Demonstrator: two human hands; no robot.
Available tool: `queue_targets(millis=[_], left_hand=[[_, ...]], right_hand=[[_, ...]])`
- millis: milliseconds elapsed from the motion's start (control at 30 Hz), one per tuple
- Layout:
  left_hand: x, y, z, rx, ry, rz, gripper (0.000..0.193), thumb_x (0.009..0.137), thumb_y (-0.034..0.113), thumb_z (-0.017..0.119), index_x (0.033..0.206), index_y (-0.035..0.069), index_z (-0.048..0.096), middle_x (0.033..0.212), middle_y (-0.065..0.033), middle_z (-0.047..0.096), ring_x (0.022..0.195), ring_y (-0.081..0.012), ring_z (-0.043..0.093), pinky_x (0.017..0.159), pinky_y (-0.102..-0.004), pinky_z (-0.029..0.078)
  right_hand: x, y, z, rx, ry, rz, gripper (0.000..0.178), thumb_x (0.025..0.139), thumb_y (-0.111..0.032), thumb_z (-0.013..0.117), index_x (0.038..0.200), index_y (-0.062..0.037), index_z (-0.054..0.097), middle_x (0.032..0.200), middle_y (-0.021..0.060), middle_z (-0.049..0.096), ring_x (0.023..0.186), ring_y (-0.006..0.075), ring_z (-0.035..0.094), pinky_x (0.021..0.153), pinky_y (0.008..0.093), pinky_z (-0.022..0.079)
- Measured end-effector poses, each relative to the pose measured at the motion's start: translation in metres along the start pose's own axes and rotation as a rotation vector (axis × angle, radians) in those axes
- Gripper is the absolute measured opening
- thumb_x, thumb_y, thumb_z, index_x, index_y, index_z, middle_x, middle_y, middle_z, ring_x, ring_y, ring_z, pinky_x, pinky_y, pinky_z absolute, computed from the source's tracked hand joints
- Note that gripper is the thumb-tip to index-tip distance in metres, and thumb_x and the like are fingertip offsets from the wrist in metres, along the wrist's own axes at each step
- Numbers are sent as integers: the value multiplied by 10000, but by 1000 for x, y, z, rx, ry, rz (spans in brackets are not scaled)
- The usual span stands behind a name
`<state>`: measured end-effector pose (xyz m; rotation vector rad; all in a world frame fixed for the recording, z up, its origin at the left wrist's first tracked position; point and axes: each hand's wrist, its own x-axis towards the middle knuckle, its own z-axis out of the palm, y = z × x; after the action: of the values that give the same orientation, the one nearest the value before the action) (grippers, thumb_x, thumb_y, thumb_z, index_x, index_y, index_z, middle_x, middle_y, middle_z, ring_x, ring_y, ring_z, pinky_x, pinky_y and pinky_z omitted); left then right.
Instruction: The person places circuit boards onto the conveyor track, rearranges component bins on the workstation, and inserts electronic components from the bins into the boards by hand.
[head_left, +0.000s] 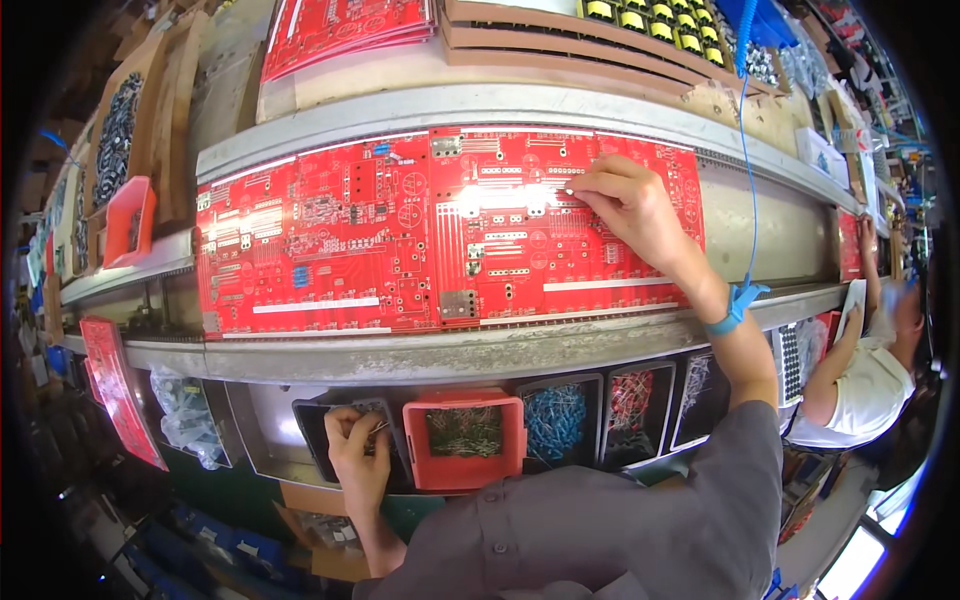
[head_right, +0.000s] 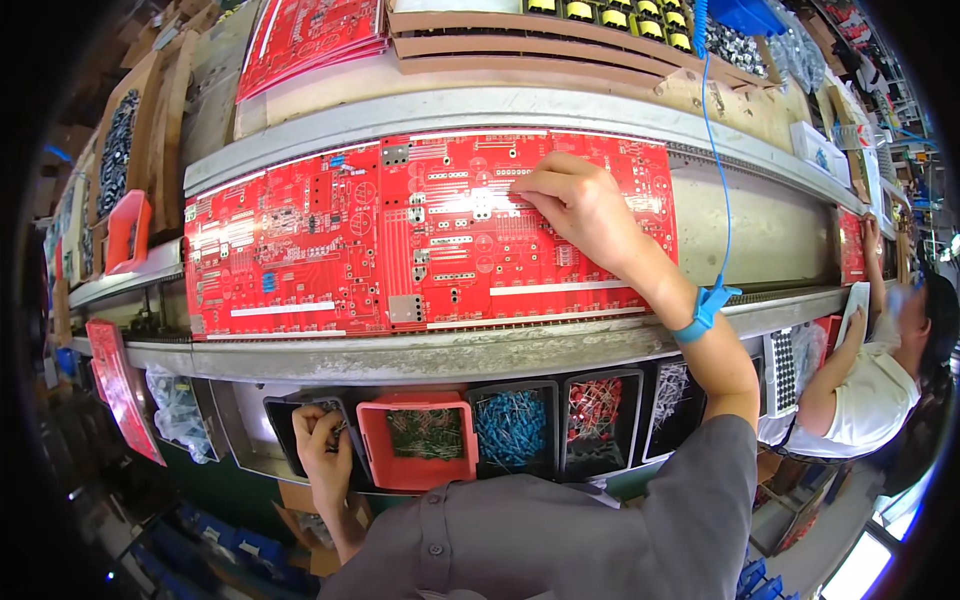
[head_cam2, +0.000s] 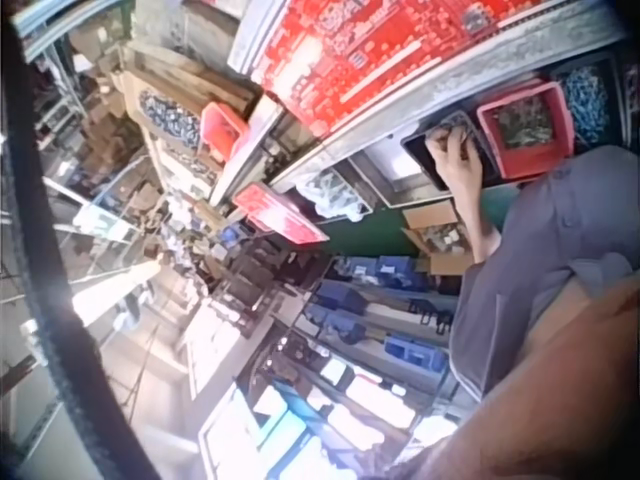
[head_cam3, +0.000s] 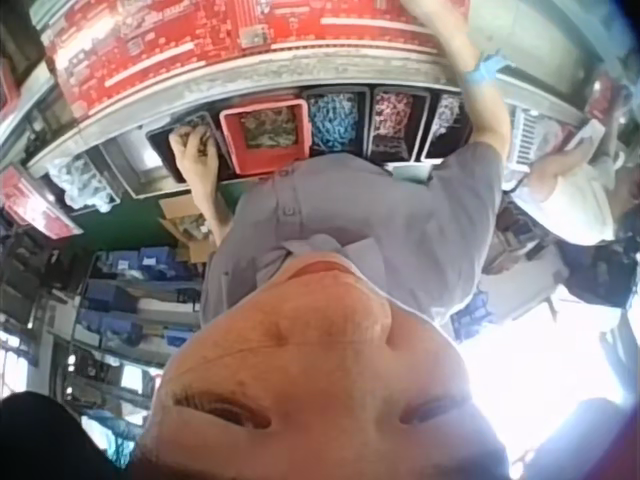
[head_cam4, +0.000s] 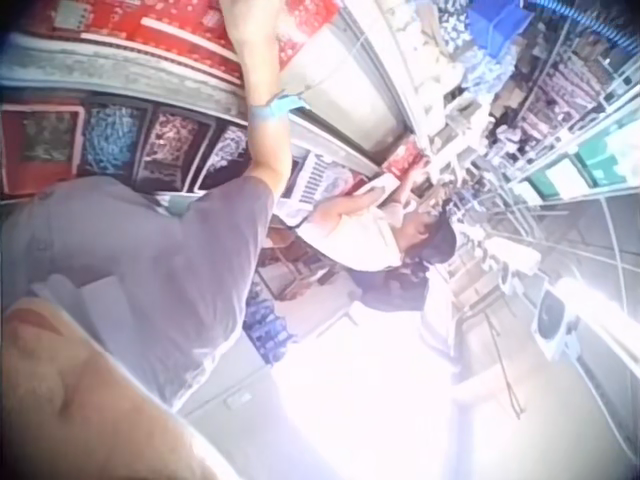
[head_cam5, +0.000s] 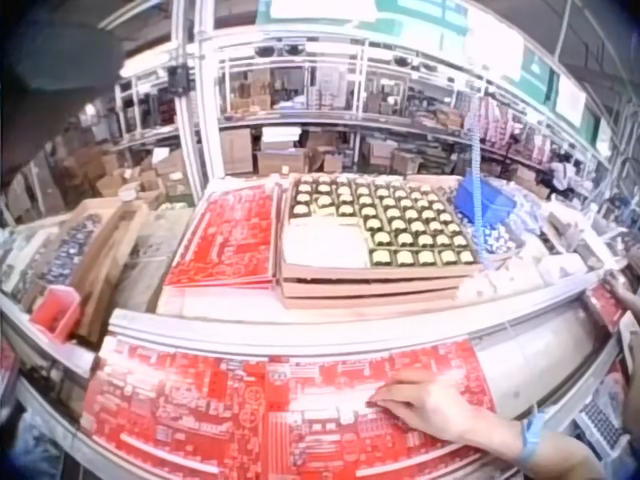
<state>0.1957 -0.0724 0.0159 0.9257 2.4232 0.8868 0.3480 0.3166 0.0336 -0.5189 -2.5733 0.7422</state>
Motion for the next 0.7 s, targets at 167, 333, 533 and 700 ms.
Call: queue_targets(millis=[167, 333, 533, 700], left_hand=[[1, 1, -1, -4, -7, 5, 260, 668, -101, 670, 904, 7, 643, 918, -115, 481, 735, -233, 525, 642, -326, 443], [0, 0, -1, -6, -8, -7, 266, 664, -96, 679, 906, 10, 646, 920, -114, 483, 736, -230, 526, 641, -325, 443], [0, 1, 0, 4, -3, -5, 263, 671, -93, 678, 911, 10, 650, 924, -112, 486, 720, -223, 527, 632, -321, 441], [0, 1, 0, 11, 1, 6, 256, 675, -96, 673, 909, 7, 649, 928, -112, 488, 710, -219, 531, 626, -322, 443]], right_hand=[[3, 1, 6, -56, 3, -50, 123, 773, 2, 679, 892, -24, 693, 829, 104, 628, 736, 256, 626, 629, 327, 512], [2, 3, 10, -93, 12, -75, 140, 761, -2, 684, 895, -37, 699, 819, 97, 622, 729, 252, 624, 635, 334, 515], [-2, 3, 7, -226, -3, -146, 230, 722, 25, 669, 934, -58, 702, 854, 88, 618, 773, 251, 621, 647, 346, 520], [-15, 3, 7, -283, 58, -160, 270, 712, 36, 659, 962, -58, 698, 883, 89, 614, 801, 254, 618, 655, 352, 522]])
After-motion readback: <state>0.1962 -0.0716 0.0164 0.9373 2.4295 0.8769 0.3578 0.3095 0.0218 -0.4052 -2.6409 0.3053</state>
